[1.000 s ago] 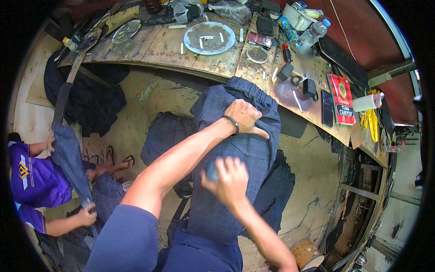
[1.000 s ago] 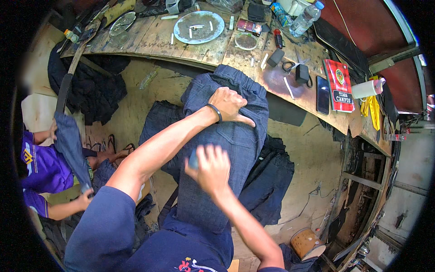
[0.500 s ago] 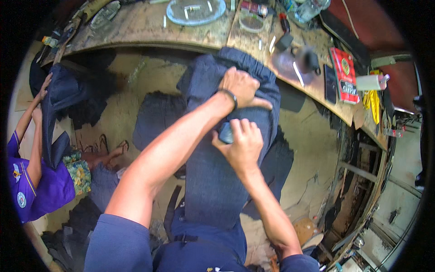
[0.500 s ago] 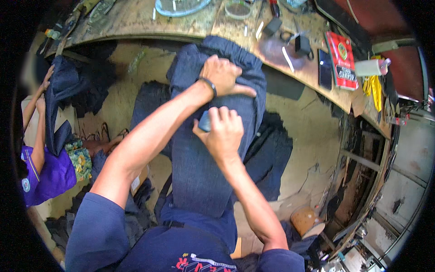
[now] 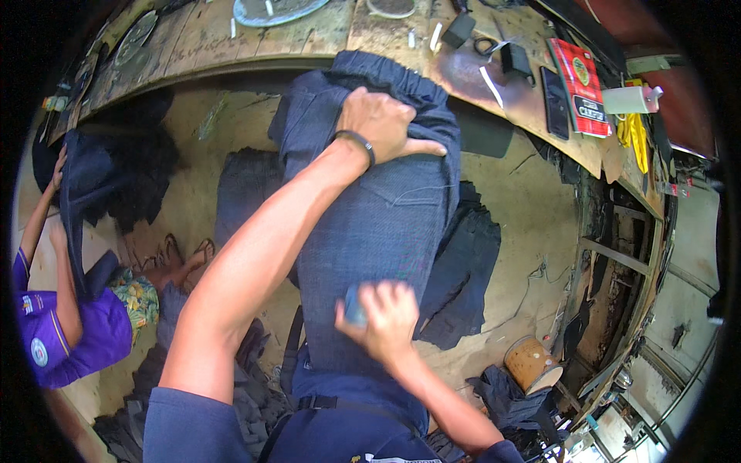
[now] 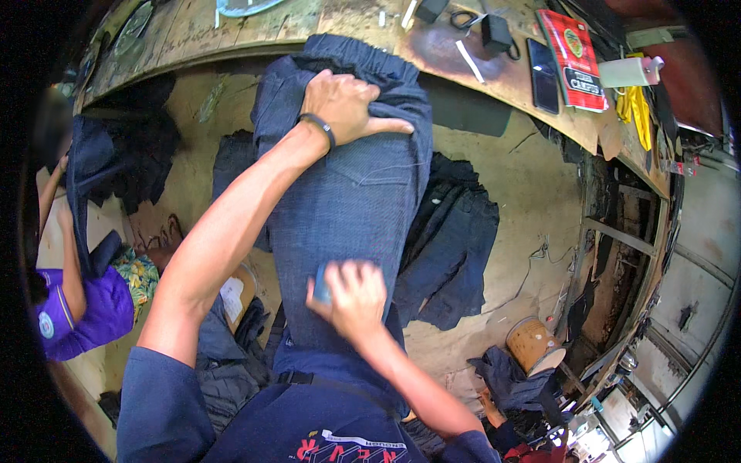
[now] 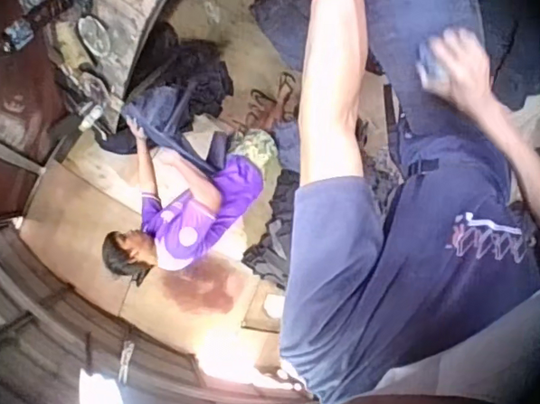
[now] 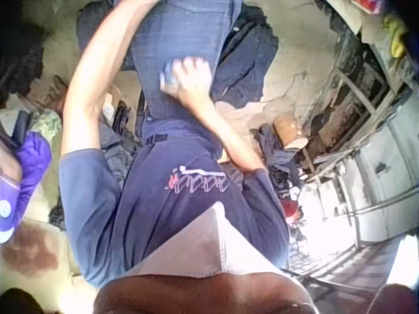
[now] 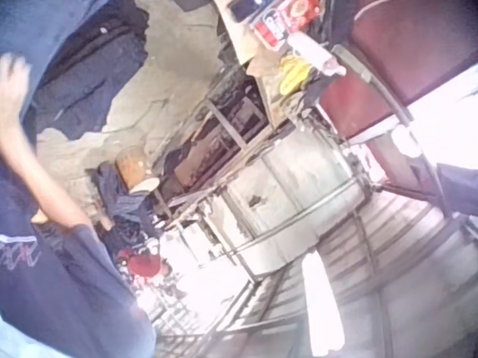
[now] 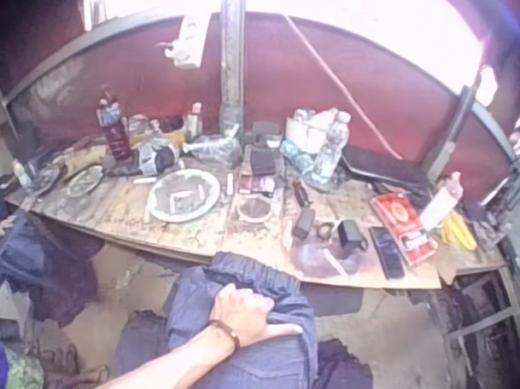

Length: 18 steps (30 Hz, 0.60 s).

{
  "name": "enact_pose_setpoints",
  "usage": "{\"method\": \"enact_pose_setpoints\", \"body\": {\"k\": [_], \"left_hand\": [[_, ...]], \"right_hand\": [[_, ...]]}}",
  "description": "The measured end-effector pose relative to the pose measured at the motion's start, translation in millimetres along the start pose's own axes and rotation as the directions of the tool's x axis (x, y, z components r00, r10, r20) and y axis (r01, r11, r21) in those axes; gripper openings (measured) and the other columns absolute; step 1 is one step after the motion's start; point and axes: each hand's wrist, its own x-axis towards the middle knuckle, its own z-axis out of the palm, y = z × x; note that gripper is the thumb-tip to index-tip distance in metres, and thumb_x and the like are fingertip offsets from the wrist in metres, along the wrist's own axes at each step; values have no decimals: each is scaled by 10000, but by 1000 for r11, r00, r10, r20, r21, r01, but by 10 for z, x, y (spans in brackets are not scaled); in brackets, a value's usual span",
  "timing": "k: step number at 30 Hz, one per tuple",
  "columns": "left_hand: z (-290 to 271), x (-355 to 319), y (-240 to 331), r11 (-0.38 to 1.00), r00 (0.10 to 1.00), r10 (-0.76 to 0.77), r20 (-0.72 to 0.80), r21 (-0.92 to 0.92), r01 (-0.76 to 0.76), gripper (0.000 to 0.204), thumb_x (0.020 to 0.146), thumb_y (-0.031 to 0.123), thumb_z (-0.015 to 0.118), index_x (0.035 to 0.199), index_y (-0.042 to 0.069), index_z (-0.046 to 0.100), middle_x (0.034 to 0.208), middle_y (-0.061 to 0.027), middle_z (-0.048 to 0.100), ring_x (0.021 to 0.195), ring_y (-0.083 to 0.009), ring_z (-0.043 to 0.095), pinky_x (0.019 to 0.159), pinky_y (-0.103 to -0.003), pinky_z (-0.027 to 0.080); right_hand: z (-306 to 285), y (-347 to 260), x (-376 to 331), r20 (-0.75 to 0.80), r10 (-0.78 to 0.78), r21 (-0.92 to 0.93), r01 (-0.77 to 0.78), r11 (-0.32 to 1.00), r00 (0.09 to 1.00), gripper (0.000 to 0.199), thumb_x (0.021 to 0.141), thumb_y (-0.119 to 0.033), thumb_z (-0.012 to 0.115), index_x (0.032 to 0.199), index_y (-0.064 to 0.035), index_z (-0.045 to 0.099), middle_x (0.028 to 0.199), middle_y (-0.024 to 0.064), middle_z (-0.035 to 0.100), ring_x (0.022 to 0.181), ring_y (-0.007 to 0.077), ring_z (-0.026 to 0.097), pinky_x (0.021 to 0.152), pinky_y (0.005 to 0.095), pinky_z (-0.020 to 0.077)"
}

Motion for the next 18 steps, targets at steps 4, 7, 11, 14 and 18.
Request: {"method": "enact_pose_setpoints", "body": {"k": [4, 7, 11, 14, 18], "left_hand": [[3, 20, 1, 1000, 1000, -4, 6, 8, 4, 917, 770, 989, 577, 793, 107, 824, 760, -122, 772, 770, -272, 772, 755, -415, 533], [-17, 23, 5, 999, 999, -27, 36, -28, 28, 897, 777, 984, 572, 814, 125, 830, 773, -127, 779, 775, -278, 781, 751, -439, 548], [-28, 32, -11, 999, 997, -4, 81, -31, 6, 920, 782, 979, 580, 770, 90, 813, 755, -129, 771, 780, -293, 777, 756, -422, 562], [-6, 16, -33, 999, 1000, 1, 2, -35, 0, 944, 767, 1003, 564, 816, 98, 828, 784, -141, 781, 815, -289, 784, 779, -400, 555], [23, -13, -40, 996, 1000, -22, -9, -90, 21, 957, 751, 1015, 561, 876, 107, 837, 860, -184, 799, 856, -324, 800, 789, -473, 620]], "right_hand": [[-182, 229, 150, 125, -64, 161, 43, 986, 990, 371, 737, -356, 903, 823, -105, 643, 815, 95, 599, 786, 304, 624, 702, 439, 497], [-137, 454, 323, -88, 10, -46, -14, 999, 996, 376, 740, -337, 898, 808, -99, 616, 847, 111, 587, 795, 312, 609, 700, 442, 495], [-189, 186, -34, -4, 76, 18, -76, 997, 997, 406, 702, -330, 931, 853, -87, 643, 817, 108, 555, 759, 309, 580, 676, 437, 490], [-238, 189, 437, 30, 55, 12, -55, 998, 998, 401, 747, -348, 902, 908, -82, 648, 861, 116, 573, 806, 309, 597, 697, 449, 490], [49, -123, 762, -149, 123, -166, -148, 975, 981, 416, 800, -361, 863, 962, -46, 645, 901, 145, 585, 837, 336, 601, 703, 474, 481]]}}
